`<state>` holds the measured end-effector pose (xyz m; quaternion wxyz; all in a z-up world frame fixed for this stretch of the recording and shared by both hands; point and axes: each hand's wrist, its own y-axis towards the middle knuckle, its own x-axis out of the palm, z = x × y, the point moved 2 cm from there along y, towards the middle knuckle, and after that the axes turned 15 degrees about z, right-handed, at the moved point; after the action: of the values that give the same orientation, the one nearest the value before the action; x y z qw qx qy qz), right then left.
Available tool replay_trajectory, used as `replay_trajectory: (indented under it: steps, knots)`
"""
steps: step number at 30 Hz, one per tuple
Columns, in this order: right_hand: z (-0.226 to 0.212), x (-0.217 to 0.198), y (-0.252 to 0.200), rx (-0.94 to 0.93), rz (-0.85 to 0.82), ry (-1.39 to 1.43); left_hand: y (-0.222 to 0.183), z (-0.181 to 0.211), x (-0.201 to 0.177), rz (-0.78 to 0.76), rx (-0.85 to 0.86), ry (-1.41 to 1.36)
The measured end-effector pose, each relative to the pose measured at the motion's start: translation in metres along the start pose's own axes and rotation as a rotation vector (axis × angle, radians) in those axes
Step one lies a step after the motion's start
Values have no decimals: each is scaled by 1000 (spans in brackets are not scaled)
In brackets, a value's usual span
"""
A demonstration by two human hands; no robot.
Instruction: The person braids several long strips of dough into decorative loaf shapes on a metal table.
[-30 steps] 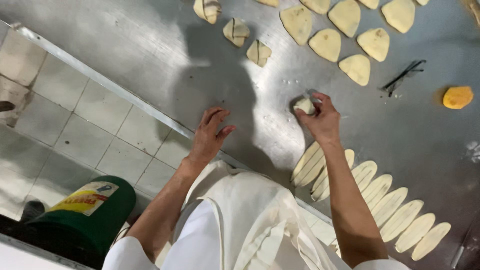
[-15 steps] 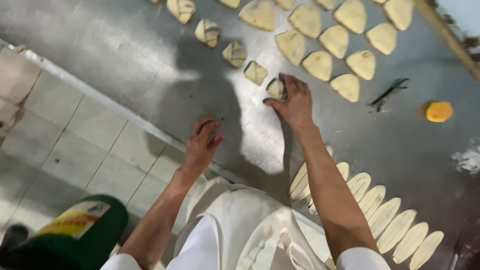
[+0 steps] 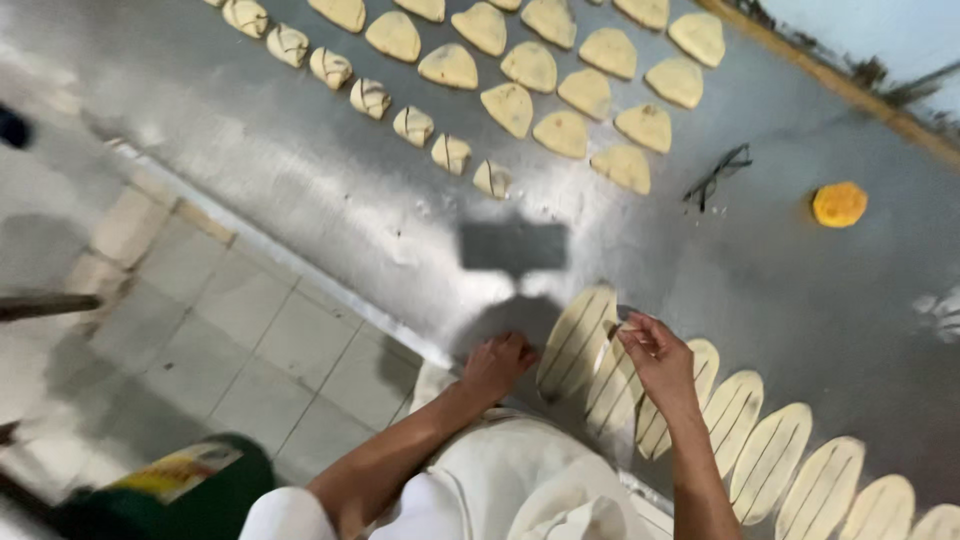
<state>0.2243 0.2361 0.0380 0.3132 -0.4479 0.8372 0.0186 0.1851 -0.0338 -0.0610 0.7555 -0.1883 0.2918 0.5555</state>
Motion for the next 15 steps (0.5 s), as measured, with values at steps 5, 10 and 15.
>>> replay_trajectory:
  steps: [5,10,15]
  knots:
    - [37,1,-27,57,-213,25,-21,38,-1,93,-25,72]
    - [41,10,-33,-40,-267,-55,-23,66,-4,208,-114,15]
    - [37,11,-29,36,-312,-104,-23,80,-7,197,-58,129]
